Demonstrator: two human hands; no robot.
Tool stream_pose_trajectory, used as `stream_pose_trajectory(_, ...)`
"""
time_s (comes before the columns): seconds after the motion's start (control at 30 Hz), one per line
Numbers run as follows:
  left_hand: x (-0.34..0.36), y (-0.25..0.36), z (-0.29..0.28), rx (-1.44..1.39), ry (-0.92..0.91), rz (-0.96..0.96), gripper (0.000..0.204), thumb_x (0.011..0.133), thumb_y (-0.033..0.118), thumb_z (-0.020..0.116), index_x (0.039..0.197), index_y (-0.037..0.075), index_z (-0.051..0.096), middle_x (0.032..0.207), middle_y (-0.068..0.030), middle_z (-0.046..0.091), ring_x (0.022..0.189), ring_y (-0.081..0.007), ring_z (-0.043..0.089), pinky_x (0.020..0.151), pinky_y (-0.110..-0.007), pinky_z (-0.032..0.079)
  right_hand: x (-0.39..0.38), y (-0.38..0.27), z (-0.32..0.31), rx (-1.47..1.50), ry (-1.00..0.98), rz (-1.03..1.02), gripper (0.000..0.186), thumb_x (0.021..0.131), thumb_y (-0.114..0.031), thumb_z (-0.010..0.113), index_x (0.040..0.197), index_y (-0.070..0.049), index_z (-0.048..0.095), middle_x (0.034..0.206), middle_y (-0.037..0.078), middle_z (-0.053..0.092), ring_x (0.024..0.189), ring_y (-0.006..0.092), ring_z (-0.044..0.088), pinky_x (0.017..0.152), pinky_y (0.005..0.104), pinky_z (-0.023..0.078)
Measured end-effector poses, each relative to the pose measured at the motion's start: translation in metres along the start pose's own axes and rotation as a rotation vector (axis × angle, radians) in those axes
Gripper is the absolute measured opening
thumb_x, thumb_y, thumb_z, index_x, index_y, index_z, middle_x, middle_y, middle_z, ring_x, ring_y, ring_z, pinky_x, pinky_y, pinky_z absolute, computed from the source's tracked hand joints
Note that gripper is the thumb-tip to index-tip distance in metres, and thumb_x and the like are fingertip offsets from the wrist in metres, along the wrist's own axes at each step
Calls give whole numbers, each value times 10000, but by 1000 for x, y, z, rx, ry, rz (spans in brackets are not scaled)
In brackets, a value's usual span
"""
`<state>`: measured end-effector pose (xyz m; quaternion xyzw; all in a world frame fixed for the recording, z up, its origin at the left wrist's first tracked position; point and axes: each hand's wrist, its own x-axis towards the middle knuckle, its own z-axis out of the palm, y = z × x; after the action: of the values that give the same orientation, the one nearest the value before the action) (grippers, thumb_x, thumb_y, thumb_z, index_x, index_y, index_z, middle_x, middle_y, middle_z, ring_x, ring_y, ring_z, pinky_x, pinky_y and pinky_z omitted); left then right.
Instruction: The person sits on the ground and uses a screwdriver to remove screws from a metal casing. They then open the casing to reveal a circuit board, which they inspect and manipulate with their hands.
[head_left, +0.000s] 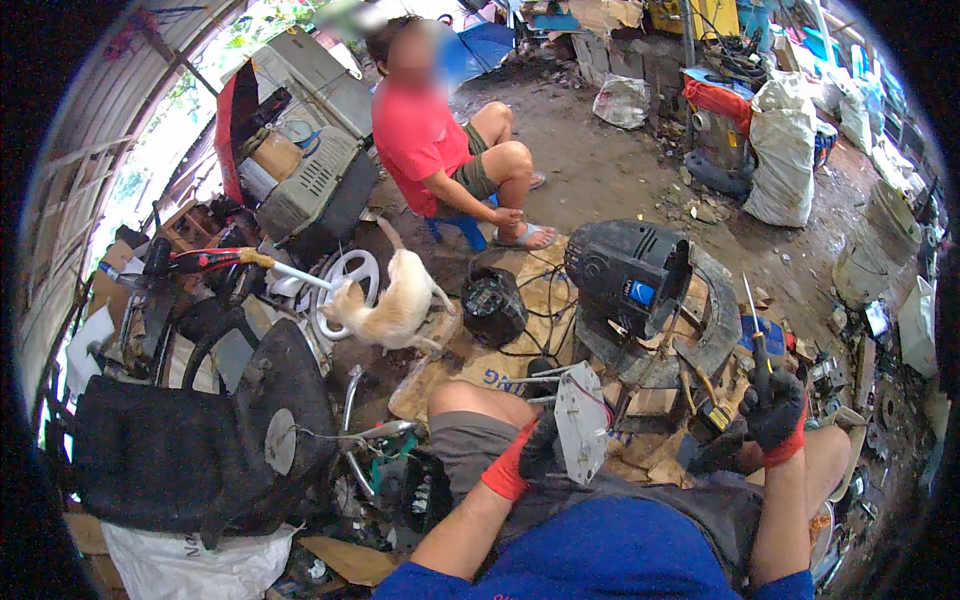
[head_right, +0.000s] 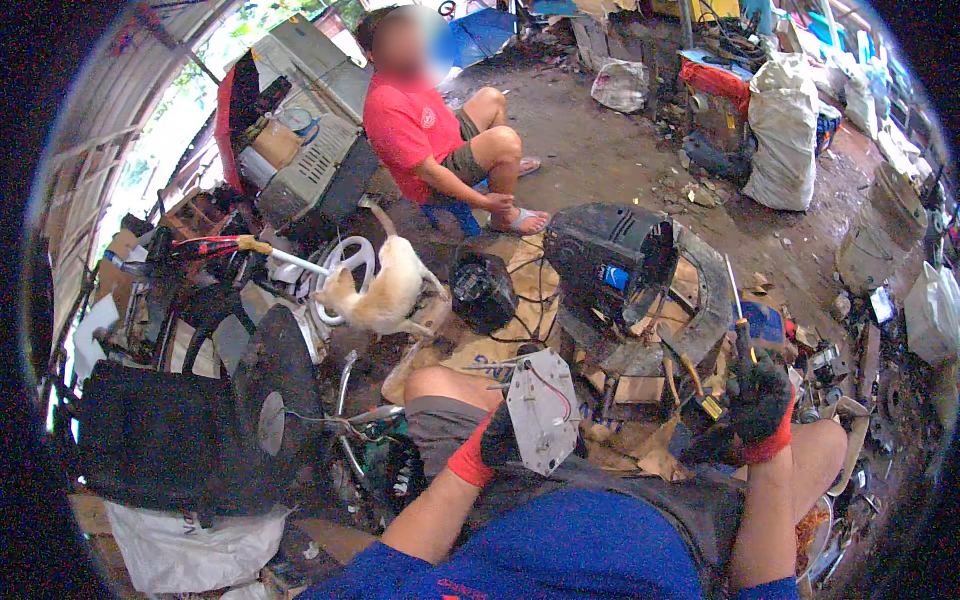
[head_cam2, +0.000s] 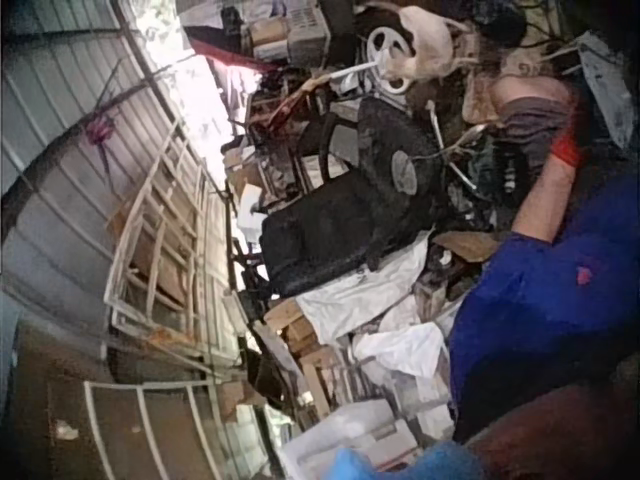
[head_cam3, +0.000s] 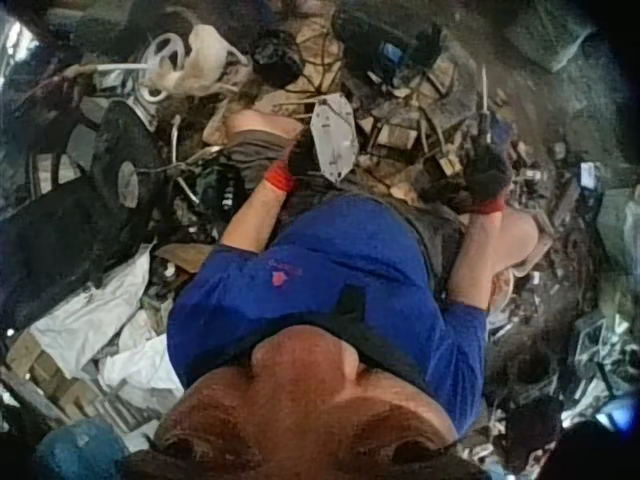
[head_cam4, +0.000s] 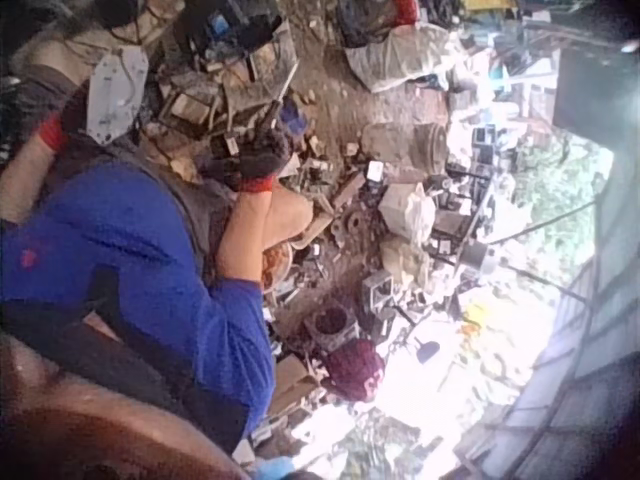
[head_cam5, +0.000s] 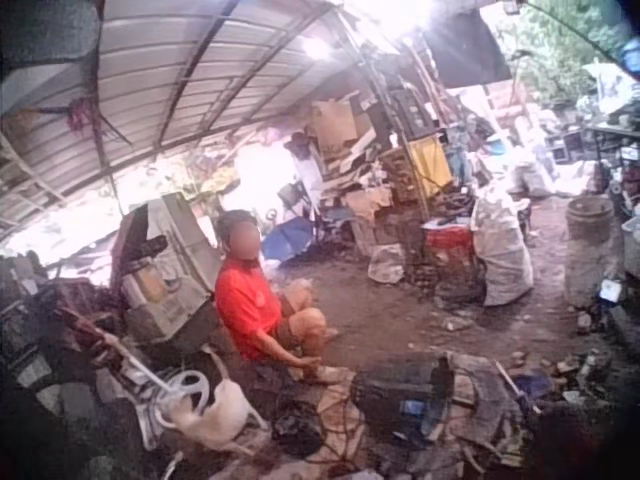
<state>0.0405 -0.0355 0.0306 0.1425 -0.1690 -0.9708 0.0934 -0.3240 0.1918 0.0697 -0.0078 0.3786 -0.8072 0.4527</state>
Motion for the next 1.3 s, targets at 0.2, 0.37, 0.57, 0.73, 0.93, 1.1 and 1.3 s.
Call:
stream_pose_trajectory(0.2,5,6,-7,28,-180,142,580,1076,419,405,1593,184,289,1604,-20,362,1456,-244,378,1221,-471,281,-72,12,56,-181,-297,65,464,851,-238,663,1265,-35,605,944,95,671,713,177,614,607,324,502)
stream_pose_trajectory(0.37,5,6,43,-308,-323,112,651,1054,547,320,1604,203,263,1639,-55,310,1494,-304,313,1231,-519,241,-124,15,77,-703,-169,150,495,807,-197,732,1246,7,627,1111,93,695,1023,204,659,931,350,520)
stream_pose_trajectory(0.57,0,12,51,-156,-293,236,686,1043,586,323,1588,170,299,1626,-77,336,1450,-330,385,1203,-523,299,-143,15,87,-1068,-488,-31,531,728,-177,784,1216,-3,666,1106,153,709,1048,303,676,949,397,511)
stream_pose_trajectory(0.73,3,11,52,-102,-249,314,655,1050,530,370,1573,140,327,1608,-80,367,1443,-313,399,1200,-516,310,-147,11,92,-1309,-550,-63,559,692,-225,836,1194,-30,685,1116,193,701,1040,378,674,961,458,509)
stream_pose_trajectory(0.93,-7,18,43,112,114,299,639,1050,498,396,1568,129,336,1598,-86,381,1437,-309,407,1196,-522,318,-142,7,97,-1263,-578,-115,487,703,-129,793,1166,-13,698,1072,147,701,1003,279,675,892,391,520)
stream_pose_trajectory(1.1,-12,21,62,-171,-165,129,514,1026,361,546,1475,119,486,1444,-112,552,1310,-317,540,1126,-532,417,-144,24,71,-1185,-384,-131,493,705,-136,786,1175,-17,700,1087,158,716,1015,297,693,903,382,527)
stream_pose_trajectory(1.3,-7,22,76,174,337,121,299,1001,351,643,1201,129,637,1087,-26,704,901,-179,707,751,-416,618,-125,19,68,-1004,-267,77,453,775,-39,734,1221,12,669,1199,102,714,1138,198,652,1030,353,482)
